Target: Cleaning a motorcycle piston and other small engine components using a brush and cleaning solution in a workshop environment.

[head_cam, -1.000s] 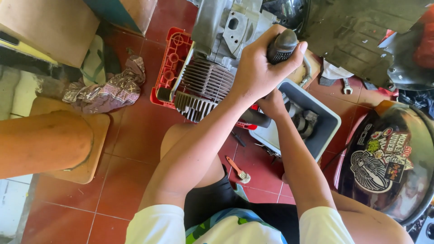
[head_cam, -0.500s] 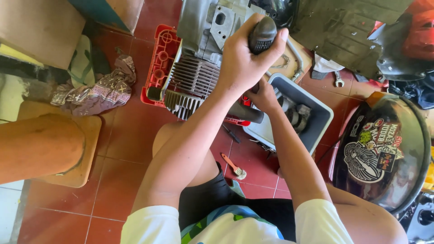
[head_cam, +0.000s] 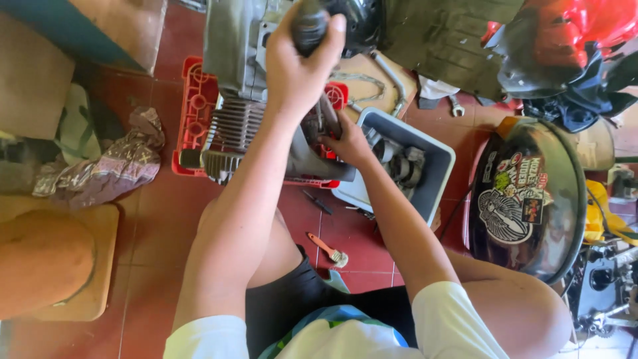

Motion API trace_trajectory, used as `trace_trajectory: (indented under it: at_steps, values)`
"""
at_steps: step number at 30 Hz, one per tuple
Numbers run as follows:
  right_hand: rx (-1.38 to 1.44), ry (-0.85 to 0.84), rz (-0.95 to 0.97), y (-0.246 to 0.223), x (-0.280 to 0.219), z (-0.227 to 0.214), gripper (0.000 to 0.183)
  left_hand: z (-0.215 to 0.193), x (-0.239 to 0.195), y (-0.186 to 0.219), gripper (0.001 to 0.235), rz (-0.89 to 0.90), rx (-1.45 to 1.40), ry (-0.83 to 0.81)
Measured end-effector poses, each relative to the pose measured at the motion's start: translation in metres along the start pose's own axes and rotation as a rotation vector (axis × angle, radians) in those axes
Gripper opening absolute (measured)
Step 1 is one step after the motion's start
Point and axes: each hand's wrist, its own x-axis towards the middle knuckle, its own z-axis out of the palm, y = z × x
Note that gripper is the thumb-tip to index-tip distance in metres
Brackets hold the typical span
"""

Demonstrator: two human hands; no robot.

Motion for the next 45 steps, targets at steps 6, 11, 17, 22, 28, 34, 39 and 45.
trace_trajectory:
  at_steps: [6,11,17,22,28,34,39,45]
  values:
    - [0.047,-0.016,0.03,-0.002,-0.001,0.003,0.046,-0.011,-0.001,0.004,0.016,-0.12,0.001,-0.008]
    - [0.054,-0.028,-0.014,-0.005,-0.002,0.002,0.048,-0.005,0.004,0.006,0.016,-0.163,0.034,-0.029]
    - [0.027,-0.016,-0.021,0.001,-0.002,0.006,0.05,0.0,0.002,0.005,0.016,-0.157,0.085,-0.054]
    - [0.072,-0.022,-0.021,-0.008,-0.007,0.002,0.049,0.007,-0.012,-0.004,0.016,-0.079,0.018,-0.196]
    - [0.071,-0.043,-0.017,-0.017,-0.005,-0.004,0.061,0.018,-0.023,0.016,0.018,-0.097,0.101,-0.208]
    - [0.041,-0.016,-0.004,-0.005,-0.004,0.004,0.054,-0.008,-0.019,0.014,0.015,0.02,0.0,-0.095]
    - [0.035,-0.004,-0.04,0.001,-0.002,0.01,0.055,-0.009,-0.025,-0.016,0.019,-0.128,-0.006,-0.102]
    - [0.043,-0.009,0.015,-0.005,-0.006,0.001,0.058,0.004,-0.022,0.03,0.022,-0.079,0.045,-0.046]
